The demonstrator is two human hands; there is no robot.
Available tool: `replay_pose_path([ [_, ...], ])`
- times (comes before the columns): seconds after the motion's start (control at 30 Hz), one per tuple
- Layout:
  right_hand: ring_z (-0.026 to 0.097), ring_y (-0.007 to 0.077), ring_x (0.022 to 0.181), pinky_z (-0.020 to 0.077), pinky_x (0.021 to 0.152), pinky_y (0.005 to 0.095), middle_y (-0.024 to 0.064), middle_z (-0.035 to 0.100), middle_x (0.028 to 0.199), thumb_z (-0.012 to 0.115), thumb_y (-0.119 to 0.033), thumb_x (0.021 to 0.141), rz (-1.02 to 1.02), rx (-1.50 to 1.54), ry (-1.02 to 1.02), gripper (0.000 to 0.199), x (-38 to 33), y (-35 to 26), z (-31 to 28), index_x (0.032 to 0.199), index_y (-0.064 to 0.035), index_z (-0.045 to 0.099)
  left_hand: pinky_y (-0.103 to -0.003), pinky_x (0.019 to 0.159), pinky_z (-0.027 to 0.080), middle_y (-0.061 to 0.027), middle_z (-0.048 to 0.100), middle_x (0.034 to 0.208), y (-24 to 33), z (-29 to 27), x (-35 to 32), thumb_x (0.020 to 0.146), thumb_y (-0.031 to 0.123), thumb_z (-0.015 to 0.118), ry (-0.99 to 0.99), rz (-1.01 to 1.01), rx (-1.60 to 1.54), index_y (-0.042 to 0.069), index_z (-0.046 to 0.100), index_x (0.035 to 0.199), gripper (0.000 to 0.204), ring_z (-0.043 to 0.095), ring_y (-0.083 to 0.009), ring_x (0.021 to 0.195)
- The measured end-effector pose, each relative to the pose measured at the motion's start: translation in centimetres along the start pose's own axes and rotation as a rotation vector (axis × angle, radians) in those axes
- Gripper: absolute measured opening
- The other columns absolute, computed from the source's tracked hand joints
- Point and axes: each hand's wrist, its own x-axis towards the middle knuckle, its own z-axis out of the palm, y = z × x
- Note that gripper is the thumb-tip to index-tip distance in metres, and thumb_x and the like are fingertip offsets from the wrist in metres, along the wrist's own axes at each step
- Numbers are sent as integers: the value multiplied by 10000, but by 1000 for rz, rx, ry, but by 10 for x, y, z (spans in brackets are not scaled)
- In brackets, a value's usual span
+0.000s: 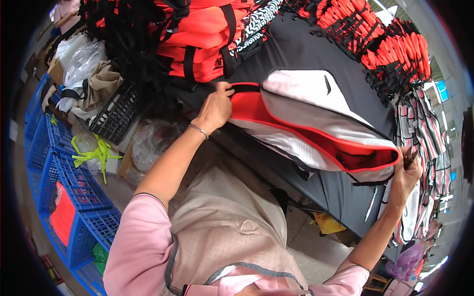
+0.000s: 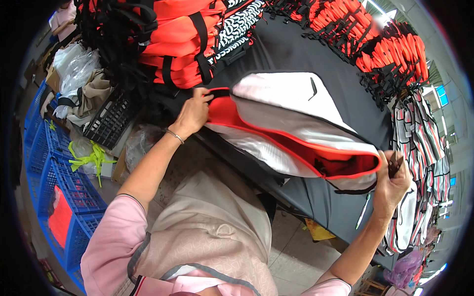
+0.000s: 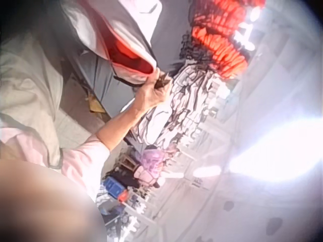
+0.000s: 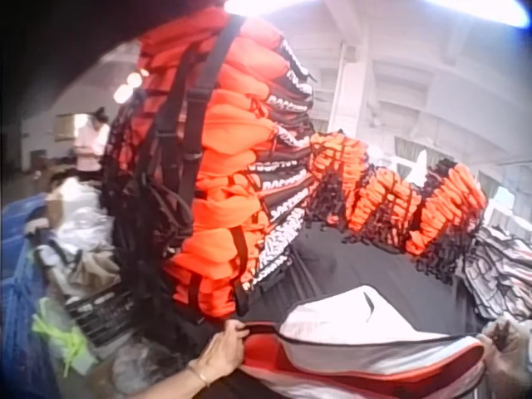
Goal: Inspecting and using a brush to clean or glue backpack components during manufacturing.
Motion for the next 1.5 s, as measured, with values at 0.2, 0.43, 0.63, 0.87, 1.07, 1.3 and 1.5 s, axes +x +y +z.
replay_pose_path([
  [0.2, 436, 34, 588, 332, 543, 193, -39, 504, 669, 603, 4, 848, 206, 173, -159, 109, -74, 28, -1, 751, -10, 556, -352, 664, 584, -184, 687, 1101, 34, -23, -18, 930, 123, 479, -97, -434, -432, -11, 173, 1482, 645, 722, -249, 738],
  [0.43, 637, 190, 635, 484, 557, 278, 103, 665, 771, 749, -24, 745, 171, 211, -720, 158, -153, 15, 57, 880, 1, 670, -378, 1042, 395, -105, 473, 1382, 95, -17, -72, 953, 582, 456, -175, -585, -1302, 39, 291, 1472, 769, 489, -218, 1213],
  [0.63, 639, 269, 731, 503, 661, 330, 148, 650, 867, 723, -156, 825, 208, 230, -921, 263, -133, -3, 74, 1036, -12, 662, -369, 994, 454, -91, 562, 1277, 89, -24, -26, 921, 451, 601, -234, -737, -1306, 43, 499, 1323, 582, 550, -200, 1151],
  [0.87, 578, 188, 699, 470, 689, 310, 106, 602, 825, 555, -213, 972, 252, 376, -565, 312, -95, -15, 127, 1191, 2, 612, -376, 733, 586, -114, 681, 910, 87, -11, 4, 771, 138, 757, -447, -812, -915, -32, 646, 1014, 316, 680, -215, 782],
  [1.07, 582, 115, 762, 476, 726, 245, 70, 630, 804, 580, -221, 967, 474, 509, -383, 305, -106, 1, 171, 1167, 8, 610, -340, 824, 535, -84, 691, 961, 72, -3, -27, 799, 33, 698, -543, -754, -1047, -7, 655, 1045, 253, 668, -177, 859],
  [1.3, 563, 94, 799, 468, 758, 237, 39, 630, 885, 623, -175, 945, 576, 592, -356, 272, -130, -3, 173, 1112, 38, 593, -323, 869, 511, -76, 675, 1052, 92, 11, -41, 810, 85, 737, -313, -800, -1257, 10, 631, 1122, 338, 647, -167, 948],
  [1.5, 557, 85, 793, 467, 759, 224, 38, 634, 879, 684, -144, 903, 628, 569, -287, 252, -129, -6, 162, 1060, 39, 608, -363, 918, 499, -96, 666, 1103, 102, 33, -76, 858, 114, 695, -327, -830, -1521, -3, 630, 1140, 312, 637, -210, 1002],
])
